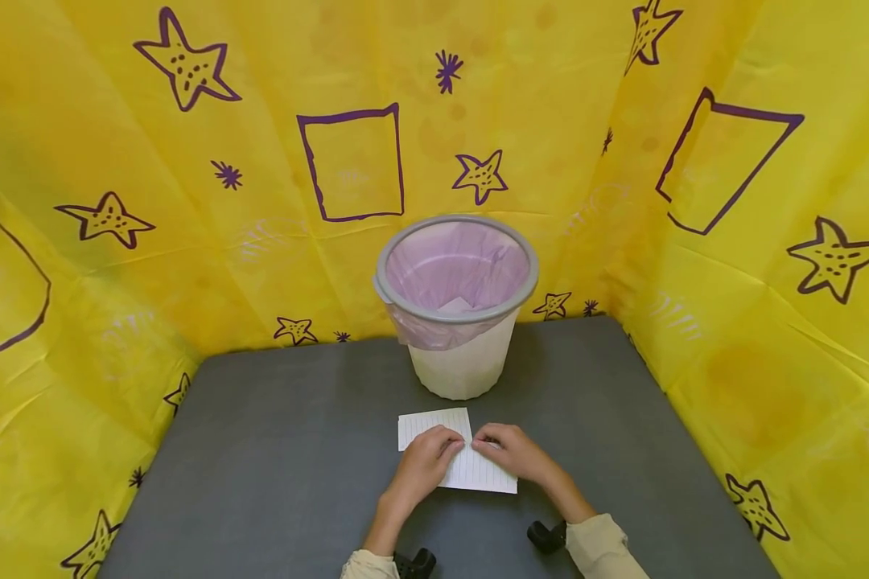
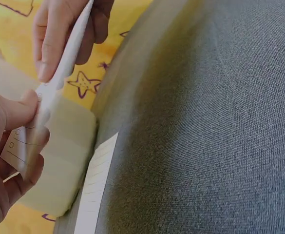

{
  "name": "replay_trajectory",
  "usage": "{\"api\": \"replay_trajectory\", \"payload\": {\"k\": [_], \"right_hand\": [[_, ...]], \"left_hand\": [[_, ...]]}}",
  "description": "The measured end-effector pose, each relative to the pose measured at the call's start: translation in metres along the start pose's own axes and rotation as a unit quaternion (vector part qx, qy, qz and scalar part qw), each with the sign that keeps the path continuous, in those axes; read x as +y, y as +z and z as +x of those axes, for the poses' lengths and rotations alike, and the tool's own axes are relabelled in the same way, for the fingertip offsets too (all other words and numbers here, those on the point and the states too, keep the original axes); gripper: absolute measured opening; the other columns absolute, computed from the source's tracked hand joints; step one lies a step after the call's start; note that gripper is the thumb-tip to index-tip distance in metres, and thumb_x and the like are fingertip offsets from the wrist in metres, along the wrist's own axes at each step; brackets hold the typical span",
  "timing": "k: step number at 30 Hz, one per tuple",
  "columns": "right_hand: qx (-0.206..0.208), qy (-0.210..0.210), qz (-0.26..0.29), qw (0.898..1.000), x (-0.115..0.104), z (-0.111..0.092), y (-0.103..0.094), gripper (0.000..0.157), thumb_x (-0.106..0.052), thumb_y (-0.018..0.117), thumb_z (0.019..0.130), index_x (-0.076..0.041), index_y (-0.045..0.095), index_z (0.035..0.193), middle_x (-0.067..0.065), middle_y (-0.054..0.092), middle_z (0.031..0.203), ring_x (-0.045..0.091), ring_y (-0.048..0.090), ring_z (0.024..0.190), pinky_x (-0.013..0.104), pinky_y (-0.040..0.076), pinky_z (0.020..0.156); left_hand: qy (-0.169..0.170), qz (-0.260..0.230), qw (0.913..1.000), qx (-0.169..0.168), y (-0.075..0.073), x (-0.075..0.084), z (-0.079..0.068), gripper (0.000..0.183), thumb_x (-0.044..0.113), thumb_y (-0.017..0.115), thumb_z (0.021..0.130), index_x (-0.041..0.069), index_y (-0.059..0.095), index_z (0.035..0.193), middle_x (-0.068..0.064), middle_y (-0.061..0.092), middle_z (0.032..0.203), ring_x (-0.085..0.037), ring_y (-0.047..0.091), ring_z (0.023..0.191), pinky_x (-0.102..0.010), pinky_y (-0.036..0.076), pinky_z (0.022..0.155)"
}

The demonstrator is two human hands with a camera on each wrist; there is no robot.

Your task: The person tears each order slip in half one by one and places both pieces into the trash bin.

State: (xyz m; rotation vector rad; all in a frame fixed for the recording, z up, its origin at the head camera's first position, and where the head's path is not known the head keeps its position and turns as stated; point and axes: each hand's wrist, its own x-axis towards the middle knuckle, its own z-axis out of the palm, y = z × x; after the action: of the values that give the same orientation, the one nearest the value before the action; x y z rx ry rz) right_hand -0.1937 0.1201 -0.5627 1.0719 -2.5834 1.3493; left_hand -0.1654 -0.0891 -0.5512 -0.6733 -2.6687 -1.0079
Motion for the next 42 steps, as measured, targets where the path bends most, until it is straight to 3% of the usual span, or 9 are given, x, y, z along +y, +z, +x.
{"api": "replay_trajectory", "payload": {"k": [11, 16, 19, 25, 32, 34, 37, 40, 42], "right_hand": [[-0.063, 0.064, 0.083, 0.992, -0.001, 0.011, -0.001, 0.016, -0.02, 0.058, 0.098, -0.013, 0.07, 0.088, 0.0, 0.067, 0.083, -0.002, 0.051, 0.073, 0.019, 0.045, 0.069], [-0.06, 0.077, 0.127, 0.987, -0.004, 0.012, 0.0, 0.016, -0.018, 0.058, 0.097, -0.011, 0.07, 0.09, -0.002, 0.062, 0.079, -0.001, 0.05, 0.071, 0.018, 0.044, 0.066], [-0.053, 0.113, 0.174, 0.977, -0.005, 0.012, 0.0, 0.018, -0.019, 0.058, 0.097, -0.006, 0.07, 0.092, -0.006, 0.06, 0.08, -0.001, 0.052, 0.07, 0.018, 0.044, 0.065], [-0.034, 0.188, 0.272, 0.943, -0.009, 0.013, -0.001, 0.029, -0.024, 0.059, 0.097, 0.003, 0.069, 0.101, -0.009, 0.065, 0.084, 0.002, 0.058, 0.07, 0.019, 0.049, 0.064], [-0.025, 0.211, 0.282, 0.936, -0.006, 0.014, 0.0, 0.03, -0.022, 0.06, 0.096, 0.007, 0.068, 0.102, -0.008, 0.065, 0.085, 0.003, 0.059, 0.072, 0.02, 0.049, 0.065], [-0.026, 0.216, 0.287, 0.933, -0.006, 0.014, 0.0, 0.03, -0.02, 0.06, 0.096, 0.008, 0.067, 0.103, -0.006, 0.065, 0.085, 0.003, 0.059, 0.072, 0.02, 0.049, 0.065], [-0.032, 0.221, 0.29, 0.931, -0.007, 0.015, -0.001, 0.03, -0.019, 0.06, 0.096, 0.008, 0.067, 0.104, -0.005, 0.065, 0.084, 0.003, 0.058, 0.071, 0.02, 0.049, 0.064], [-0.041, 0.216, 0.28, 0.934, -0.009, 0.018, -0.004, 0.029, -0.019, 0.059, 0.096, 0.008, 0.067, 0.103, -0.005, 0.064, 0.083, 0.003, 0.058, 0.07, 0.02, 0.049, 0.064], [-0.048, 0.211, 0.27, 0.938, -0.011, 0.02, -0.007, 0.028, -0.018, 0.059, 0.097, 0.007, 0.068, 0.103, -0.006, 0.064, 0.083, 0.003, 0.057, 0.07, 0.02, 0.048, 0.065]], "left_hand": [[-0.012, -0.102, 0.9945, 0.02, -0.004, -0.006, -0.006, 0.008, 0.016, 0.069, 0.089, 0.012, 0.073, 0.094, 0.002, 0.072, 0.09, -0.01, 0.067, 0.087, -0.027, 0.052, 0.08], [0.03, -0.122, 0.9896, 0.071, 0.001, -0.01, -0.007, 0.005, 0.014, 0.071, 0.088, 0.012, 0.073, 0.091, 0.003, 0.071, 0.084, -0.007, 0.065, 0.079, -0.021, 0.051, 0.074], [0.065, -0.128, 0.9835, 0.11, 0.005, -0.011, -0.006, 0.004, 0.011, 0.071, 0.088, 0.012, 0.072, 0.091, 0.001, 0.07, 0.083, -0.008, 0.064, 0.077, -0.018, 0.05, 0.073], [0.118, -0.126, 0.9677, 0.184, 0.011, -0.01, 0.0, 0.007, 0.005, 0.071, 0.086, 0.011, 0.071, 0.091, 0.0, 0.068, 0.082, -0.012, 0.064, 0.076, -0.016, 0.049, 0.074], [0.112, -0.131, 0.9641, 0.202, 0.011, -0.008, 0.002, 0.007, 0.003, 0.072, 0.084, 0.009, 0.071, 0.088, -0.002, 0.068, 0.081, -0.013, 0.065, 0.075, -0.014, 0.047, 0.074], [0.078, -0.146, 0.967, 0.194, 0.008, -0.002, 0.002, 0.006, 0.003, 0.072, 0.084, 0.008, 0.071, 0.088, -0.002, 0.069, 0.081, -0.015, 0.066, 0.076, -0.016, 0.049, 0.075], [-0.032, -0.2, 0.9689, 0.142, 0.0, 0.005, 0.001, 0.004, 0.009, 0.072, 0.086, 0.009, 0.073, 0.089, -0.003, 0.073, 0.086, -0.015, 0.068, 0.084, -0.023, 0.051, 0.081], [-0.146, -0.237, 0.9576, 0.073, -0.009, 0.007, 0.003, 0.01, 0.018, 0.071, 0.088, 0.009, 0.075, 0.093, -0.004, 0.075, 0.093, -0.017, 0.068, 0.094, -0.026, 0.051, 0.086], [-0.169, -0.246, 0.9537, 0.037, -0.011, -0.001, 0.005, 0.017, 0.024, 0.071, 0.088, 0.01, 0.076, 0.095, -0.005, 0.075, 0.097, -0.018, 0.067, 0.096, -0.024, 0.05, 0.086]]}}
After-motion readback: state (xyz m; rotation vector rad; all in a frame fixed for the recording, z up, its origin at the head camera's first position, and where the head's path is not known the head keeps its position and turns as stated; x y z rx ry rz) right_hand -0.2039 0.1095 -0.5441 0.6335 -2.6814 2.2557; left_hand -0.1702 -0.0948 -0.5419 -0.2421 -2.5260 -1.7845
